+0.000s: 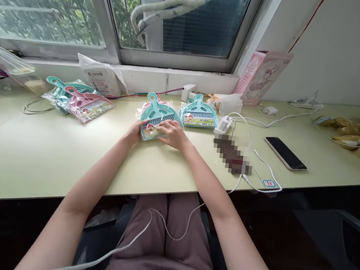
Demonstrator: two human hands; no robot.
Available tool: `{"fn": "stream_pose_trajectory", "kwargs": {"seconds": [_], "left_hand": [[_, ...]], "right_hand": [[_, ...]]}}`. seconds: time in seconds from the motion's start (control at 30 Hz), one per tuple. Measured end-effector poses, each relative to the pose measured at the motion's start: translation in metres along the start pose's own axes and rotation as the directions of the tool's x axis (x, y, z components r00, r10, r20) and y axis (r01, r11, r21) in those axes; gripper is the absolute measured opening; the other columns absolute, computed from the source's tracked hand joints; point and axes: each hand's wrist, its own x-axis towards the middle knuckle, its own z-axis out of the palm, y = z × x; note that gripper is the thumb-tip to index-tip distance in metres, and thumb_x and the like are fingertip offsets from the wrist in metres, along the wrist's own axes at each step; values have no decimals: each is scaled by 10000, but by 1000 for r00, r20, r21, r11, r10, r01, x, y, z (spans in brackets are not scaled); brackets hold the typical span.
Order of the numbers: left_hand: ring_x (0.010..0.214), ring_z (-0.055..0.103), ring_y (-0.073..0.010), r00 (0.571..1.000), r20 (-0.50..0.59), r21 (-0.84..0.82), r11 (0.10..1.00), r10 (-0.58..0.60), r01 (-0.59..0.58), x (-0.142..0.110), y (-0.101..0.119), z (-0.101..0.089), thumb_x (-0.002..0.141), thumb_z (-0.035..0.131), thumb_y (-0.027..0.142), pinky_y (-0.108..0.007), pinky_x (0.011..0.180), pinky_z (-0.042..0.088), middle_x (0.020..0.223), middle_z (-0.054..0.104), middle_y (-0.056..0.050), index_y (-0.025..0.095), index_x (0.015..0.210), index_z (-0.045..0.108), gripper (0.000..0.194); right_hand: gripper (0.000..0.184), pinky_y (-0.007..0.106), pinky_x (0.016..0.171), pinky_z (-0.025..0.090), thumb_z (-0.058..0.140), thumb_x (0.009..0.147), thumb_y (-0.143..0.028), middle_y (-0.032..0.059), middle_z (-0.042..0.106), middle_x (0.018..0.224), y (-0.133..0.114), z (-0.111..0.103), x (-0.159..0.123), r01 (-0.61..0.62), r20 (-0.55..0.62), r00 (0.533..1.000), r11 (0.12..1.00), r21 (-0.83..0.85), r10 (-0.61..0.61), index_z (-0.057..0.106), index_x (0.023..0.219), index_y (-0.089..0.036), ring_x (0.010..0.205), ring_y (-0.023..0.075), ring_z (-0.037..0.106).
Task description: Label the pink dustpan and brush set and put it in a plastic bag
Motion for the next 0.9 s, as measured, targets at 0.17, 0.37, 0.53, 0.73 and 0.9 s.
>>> {"fn": "stream_pose_trajectory", "kwargs": {"seconds": [0.17, 0.37, 0.53, 0.73, 0.9], "left_hand": [[734, 709, -222, 990, -48, 8, 991, 132, -132, 7, -3, -1, 768, 619, 156, -417, 788, 594, 819, 730, -68, 116, 1132, 610, 366], [842, 711, -272, 979, -143, -5, 989, 146, -149, 14, -7, -1, 758, 649, 185, -446, 813, 594, 864, 729, -81, 134, 1061, 627, 308], [905, 701, -232, 949, -284, -132, 975, 136, -179, 18, -2, -10, 844, 556, 200, -391, 850, 583, 983, 724, -96, 136, 1068, 630, 244], [866, 698, -166, 902, -402, -208, 943, 158, -258, 14, 8, -13, 890, 550, 208, -273, 794, 579, 966, 723, -61, 168, 1087, 627, 215], [705, 682, -148, 919, -371, -175, 961, 137, -214, 8, 3, -4, 852, 608, 196, -261, 686, 585, 840, 721, -17, 202, 1138, 611, 287]], "right_hand": [[285, 375, 1004, 309, 391, 989, -190, 89, 634, 1185, 0, 13, 2, -36, 16, 999, 999, -34, 36, 672, 1037, -179, 1177, 220, 471], [330, 353, 927, 324, 331, 999, -151, 105, 667, 1004, 0, 18, 3, -39, 56, 997, 992, -120, 46, 660, 1031, -134, 1001, 222, 539], [357, 340, 864, 332, 322, 977, -86, 103, 678, 999, -8, 13, 4, -97, 76, 991, 984, -148, 109, 660, 1075, -147, 954, 218, 564], [301, 309, 764, 369, 419, 937, -92, 116, 699, 1002, -17, 15, 4, -250, 147, 953, 962, -107, 264, 664, 1101, -151, 949, 227, 596], [302, 311, 809, 420, 390, 966, -162, 112, 691, 1033, -20, 9, 3, -267, 19, 963, 964, -6, 267, 657, 1104, -173, 1009, 228, 598]]}}
